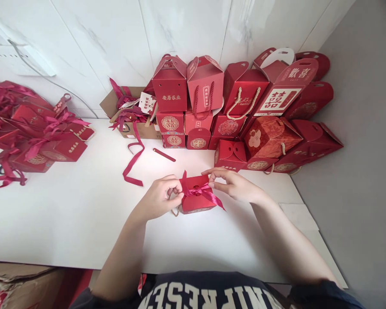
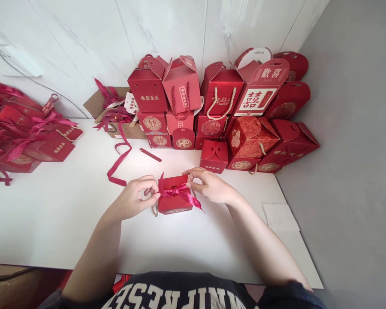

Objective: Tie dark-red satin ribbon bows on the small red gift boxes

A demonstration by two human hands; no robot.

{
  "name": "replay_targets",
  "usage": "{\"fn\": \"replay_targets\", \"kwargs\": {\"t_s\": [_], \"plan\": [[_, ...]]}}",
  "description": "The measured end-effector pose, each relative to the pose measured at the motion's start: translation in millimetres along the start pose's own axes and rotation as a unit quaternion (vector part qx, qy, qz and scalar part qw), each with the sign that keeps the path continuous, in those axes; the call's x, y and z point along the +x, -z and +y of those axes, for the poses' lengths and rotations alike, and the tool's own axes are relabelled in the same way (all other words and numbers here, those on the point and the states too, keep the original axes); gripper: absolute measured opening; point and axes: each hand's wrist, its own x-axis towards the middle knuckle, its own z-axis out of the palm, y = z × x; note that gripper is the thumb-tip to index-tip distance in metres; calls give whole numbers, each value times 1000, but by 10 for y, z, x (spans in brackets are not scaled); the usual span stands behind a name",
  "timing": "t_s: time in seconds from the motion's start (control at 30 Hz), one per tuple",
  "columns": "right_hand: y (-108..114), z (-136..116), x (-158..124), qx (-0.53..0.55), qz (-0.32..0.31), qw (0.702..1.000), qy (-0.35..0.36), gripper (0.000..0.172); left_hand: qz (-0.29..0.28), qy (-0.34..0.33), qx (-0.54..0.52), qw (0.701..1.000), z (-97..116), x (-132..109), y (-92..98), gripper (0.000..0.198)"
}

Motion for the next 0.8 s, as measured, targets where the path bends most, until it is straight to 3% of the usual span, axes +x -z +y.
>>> {"fn": "replay_targets", "kwargs": {"t_s": [0.23, 0.33, 0.4, 0.5, 0.67, 0.8], "plan": [[44, -74, -39, -79, 9, 997, 20, 14, -2, -9, 53, 999, -5, 17, 19, 12], [37, -97, -47, -50, 19, 999, -9, 17, 42, 4, 55, 998, -8, 30, 10, 9], [28, -106, -48, -24, 25, 999, -27, 21, 81, 4, 55, 995, -7, 43, -26, 21], [22, -110, -49, -11, 21, 999, -21, 23, 98, -43, 65, 992, -2, 63, -111, 35], [32, -85, -51, -35, 22, 999, -4, 23, 105, -141, 75, 982, -10, 83, -193, 13], [36, -77, -43, -39, 25, 999, 21, 18, 116, -198, 78, 970, -35, 62, -131, 32]]}}
